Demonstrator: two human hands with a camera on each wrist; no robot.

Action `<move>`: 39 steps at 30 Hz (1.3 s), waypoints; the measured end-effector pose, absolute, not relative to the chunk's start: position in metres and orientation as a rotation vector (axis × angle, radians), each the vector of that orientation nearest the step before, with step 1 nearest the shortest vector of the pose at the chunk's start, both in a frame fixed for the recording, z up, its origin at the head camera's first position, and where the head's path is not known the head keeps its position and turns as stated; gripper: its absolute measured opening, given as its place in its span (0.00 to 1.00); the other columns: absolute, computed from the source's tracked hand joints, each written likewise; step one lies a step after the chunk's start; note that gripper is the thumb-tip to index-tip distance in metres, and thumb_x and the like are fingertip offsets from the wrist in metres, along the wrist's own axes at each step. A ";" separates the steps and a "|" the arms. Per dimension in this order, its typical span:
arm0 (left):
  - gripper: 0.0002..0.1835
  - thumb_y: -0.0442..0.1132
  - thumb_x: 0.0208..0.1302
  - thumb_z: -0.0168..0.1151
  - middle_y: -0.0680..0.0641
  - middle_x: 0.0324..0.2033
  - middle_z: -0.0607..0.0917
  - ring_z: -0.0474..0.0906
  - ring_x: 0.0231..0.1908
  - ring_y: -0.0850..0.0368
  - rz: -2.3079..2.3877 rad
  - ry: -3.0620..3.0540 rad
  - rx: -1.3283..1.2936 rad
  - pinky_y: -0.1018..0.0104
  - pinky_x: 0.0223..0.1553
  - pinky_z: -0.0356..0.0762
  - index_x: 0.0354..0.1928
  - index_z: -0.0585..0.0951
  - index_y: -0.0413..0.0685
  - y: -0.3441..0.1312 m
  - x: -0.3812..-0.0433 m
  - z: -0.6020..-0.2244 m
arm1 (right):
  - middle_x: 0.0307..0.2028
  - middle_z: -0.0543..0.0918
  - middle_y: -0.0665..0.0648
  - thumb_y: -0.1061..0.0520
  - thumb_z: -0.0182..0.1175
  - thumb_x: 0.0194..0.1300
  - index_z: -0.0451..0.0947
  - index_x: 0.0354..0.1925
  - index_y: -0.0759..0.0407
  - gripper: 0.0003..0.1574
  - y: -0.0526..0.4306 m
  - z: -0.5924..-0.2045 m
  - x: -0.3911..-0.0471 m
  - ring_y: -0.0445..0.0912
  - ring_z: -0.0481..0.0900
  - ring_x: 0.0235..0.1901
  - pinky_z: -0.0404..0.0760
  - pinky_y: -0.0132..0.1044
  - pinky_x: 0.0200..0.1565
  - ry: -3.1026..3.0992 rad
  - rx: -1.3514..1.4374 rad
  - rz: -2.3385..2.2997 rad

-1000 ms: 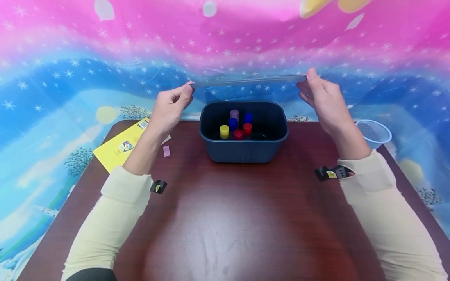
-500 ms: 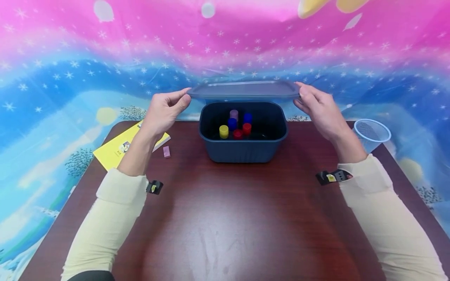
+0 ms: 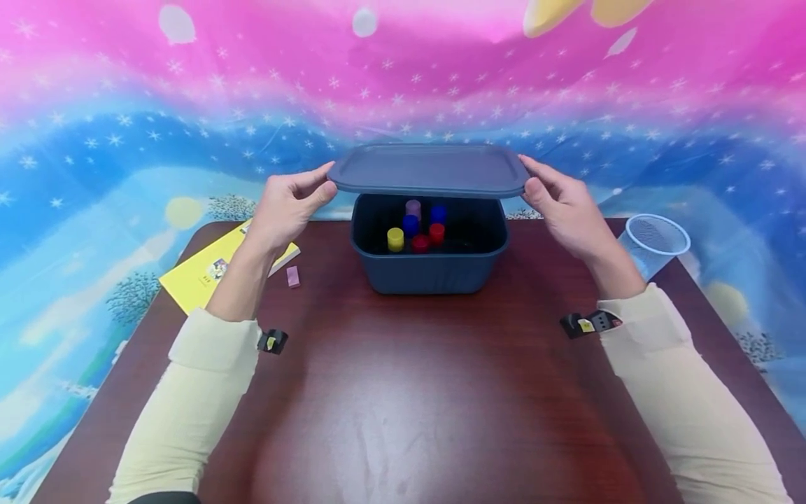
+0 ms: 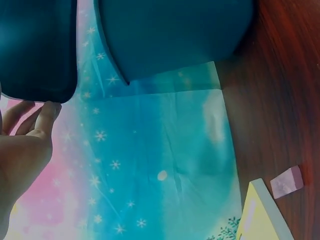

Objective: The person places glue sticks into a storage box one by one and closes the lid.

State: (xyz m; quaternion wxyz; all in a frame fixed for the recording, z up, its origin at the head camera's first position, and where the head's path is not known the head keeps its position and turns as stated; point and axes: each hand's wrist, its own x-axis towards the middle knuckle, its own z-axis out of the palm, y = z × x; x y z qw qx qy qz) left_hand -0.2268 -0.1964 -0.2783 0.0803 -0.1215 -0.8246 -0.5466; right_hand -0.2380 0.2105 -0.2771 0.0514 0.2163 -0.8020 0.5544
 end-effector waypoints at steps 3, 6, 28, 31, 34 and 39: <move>0.29 0.54 0.66 0.67 0.45 0.62 0.81 0.73 0.66 0.54 -1.696 -2.423 -0.389 0.59 0.63 0.73 0.67 0.77 0.56 -0.198 -0.228 -0.282 | 0.69 0.71 0.65 0.44 0.53 0.78 0.63 0.76 0.55 0.35 0.210 -0.278 -0.238 0.42 0.75 0.62 0.74 0.26 0.58 -2.478 0.637 1.539; 0.29 0.52 0.66 0.68 0.45 0.62 0.81 0.74 0.65 0.54 -1.742 -2.383 -0.407 0.59 0.63 0.74 0.67 0.77 0.56 -0.197 -0.228 -0.287 | 0.66 0.75 0.66 0.46 0.55 0.77 0.66 0.74 0.54 0.33 0.210 -0.279 -0.238 0.38 0.78 0.57 0.74 0.25 0.51 -2.430 0.631 1.523; 0.31 0.47 0.66 0.68 0.49 0.68 0.75 0.72 0.66 0.56 -1.584 -2.396 -0.597 0.67 0.62 0.73 0.69 0.74 0.50 -0.198 -0.226 -0.305 | 0.69 0.71 0.67 0.66 0.63 0.70 0.65 0.73 0.60 0.36 0.219 -0.300 -0.238 0.46 0.76 0.64 0.79 0.28 0.53 -2.373 0.832 1.601; 0.31 0.46 0.67 0.68 0.49 0.69 0.73 0.71 0.68 0.55 -1.535 -2.435 -0.618 0.65 0.63 0.72 0.70 0.73 0.50 -0.199 -0.225 -0.310 | 0.70 0.69 0.66 0.67 0.63 0.70 0.64 0.74 0.61 0.38 0.220 -0.304 -0.240 0.49 0.73 0.67 0.77 0.29 0.56 -2.394 0.855 1.594; 0.31 0.44 0.67 0.68 0.49 0.70 0.73 0.69 0.69 0.55 -1.501 -2.447 -0.642 0.61 0.65 0.71 0.70 0.72 0.49 -0.200 -0.225 -0.316 | 0.72 0.66 0.64 0.65 0.63 0.70 0.61 0.75 0.60 0.39 0.221 -0.307 -0.241 0.51 0.69 0.69 0.74 0.31 0.60 -2.437 0.876 1.562; 0.32 0.46 0.67 0.69 0.53 0.70 0.72 0.64 0.71 0.59 -1.411 -2.492 -0.650 0.56 0.69 0.66 0.72 0.72 0.54 -0.201 -0.223 -0.325 | 0.75 0.62 0.61 0.64 0.61 0.72 0.58 0.77 0.58 0.41 0.223 -0.314 -0.241 0.53 0.65 0.71 0.72 0.31 0.62 -2.493 0.919 1.547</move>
